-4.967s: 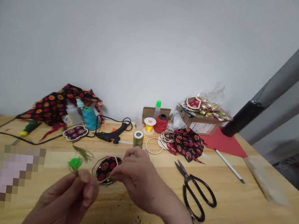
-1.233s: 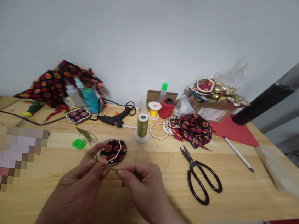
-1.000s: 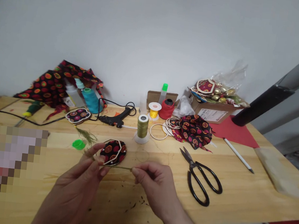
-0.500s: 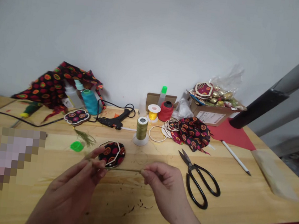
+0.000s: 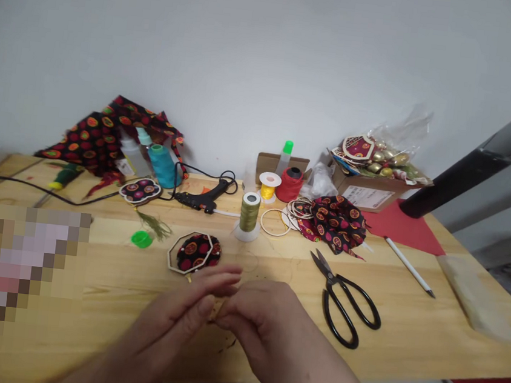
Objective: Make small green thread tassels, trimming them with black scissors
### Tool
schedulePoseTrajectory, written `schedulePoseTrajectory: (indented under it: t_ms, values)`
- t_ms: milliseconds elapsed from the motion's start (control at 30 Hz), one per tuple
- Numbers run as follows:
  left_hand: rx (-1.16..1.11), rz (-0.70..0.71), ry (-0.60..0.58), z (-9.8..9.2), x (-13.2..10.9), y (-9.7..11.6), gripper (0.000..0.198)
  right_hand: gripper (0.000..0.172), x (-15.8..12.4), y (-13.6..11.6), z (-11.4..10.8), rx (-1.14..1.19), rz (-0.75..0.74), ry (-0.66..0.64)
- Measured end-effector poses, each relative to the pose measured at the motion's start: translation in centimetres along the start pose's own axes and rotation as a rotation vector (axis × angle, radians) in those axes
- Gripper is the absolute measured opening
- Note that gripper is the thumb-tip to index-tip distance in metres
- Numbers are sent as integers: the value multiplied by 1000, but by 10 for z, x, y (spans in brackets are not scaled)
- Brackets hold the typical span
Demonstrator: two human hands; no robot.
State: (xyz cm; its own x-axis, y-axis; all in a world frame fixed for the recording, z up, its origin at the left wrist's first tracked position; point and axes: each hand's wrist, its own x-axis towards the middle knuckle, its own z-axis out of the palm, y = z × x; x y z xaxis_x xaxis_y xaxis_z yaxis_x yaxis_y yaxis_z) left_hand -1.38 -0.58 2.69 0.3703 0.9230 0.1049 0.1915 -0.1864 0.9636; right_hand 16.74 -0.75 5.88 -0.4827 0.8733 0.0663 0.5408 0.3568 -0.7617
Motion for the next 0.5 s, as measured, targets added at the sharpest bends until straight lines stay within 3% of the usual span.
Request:
schedulePoseTrajectory:
  t_ms: [233, 500]
  values:
    - [34, -109, -241, 2, 2, 8, 31, 23, -2, 5, 1, -44, 26, -45]
    - [-22, -256, -201, 8, -1, -3, 31, 21, 1, 14, 7, -111, 46, -32]
